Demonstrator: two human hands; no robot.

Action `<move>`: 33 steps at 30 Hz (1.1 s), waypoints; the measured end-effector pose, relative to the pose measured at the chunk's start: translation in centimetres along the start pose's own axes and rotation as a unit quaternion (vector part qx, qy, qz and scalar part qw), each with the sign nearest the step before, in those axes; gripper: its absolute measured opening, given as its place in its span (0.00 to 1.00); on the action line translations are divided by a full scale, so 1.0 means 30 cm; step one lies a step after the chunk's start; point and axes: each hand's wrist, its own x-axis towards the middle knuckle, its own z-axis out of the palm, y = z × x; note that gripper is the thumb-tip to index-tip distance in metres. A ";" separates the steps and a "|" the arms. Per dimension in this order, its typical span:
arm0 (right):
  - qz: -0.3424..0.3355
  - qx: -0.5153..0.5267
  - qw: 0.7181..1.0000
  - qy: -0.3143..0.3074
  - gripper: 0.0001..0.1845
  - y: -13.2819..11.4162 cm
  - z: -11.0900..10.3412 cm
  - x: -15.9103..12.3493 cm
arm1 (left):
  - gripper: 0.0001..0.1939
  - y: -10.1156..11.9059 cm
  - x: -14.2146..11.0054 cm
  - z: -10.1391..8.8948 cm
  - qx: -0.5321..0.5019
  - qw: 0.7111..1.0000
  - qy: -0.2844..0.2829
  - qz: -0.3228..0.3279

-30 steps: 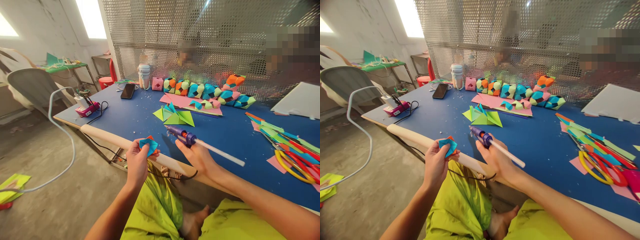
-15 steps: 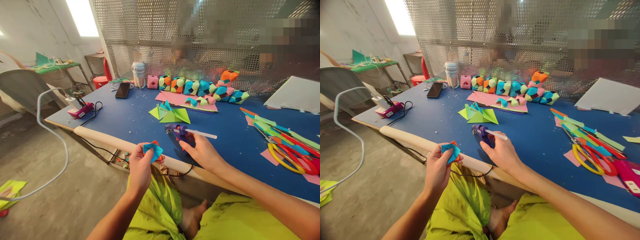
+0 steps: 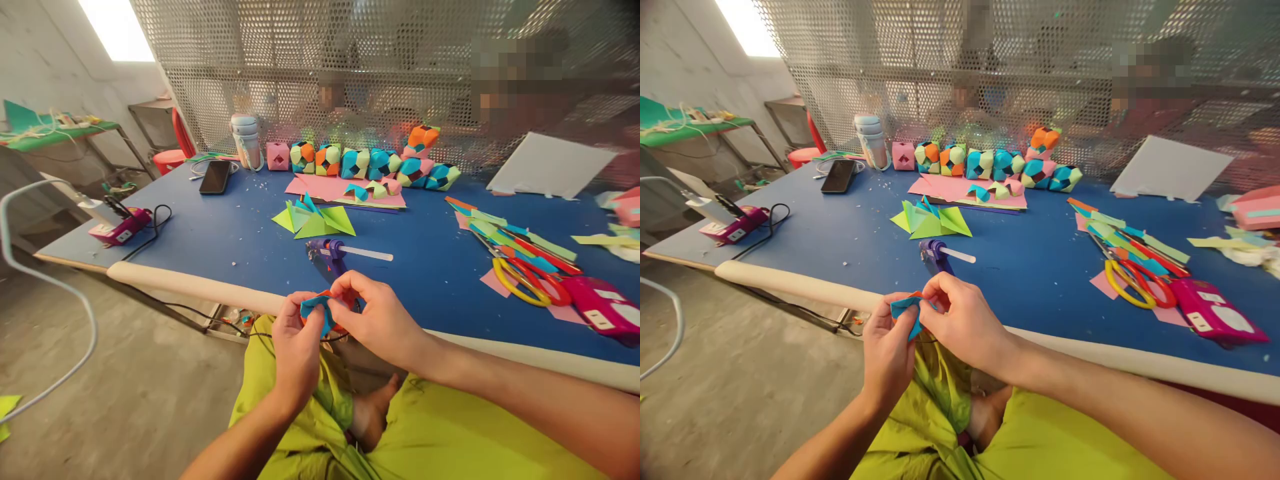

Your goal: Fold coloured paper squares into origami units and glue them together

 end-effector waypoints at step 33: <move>-0.150 0.030 0.988 0.018 0.07 0.025 0.007 -0.017 | 0.07 0.017 0.011 -0.019 0.040 0.998 -0.051 0.001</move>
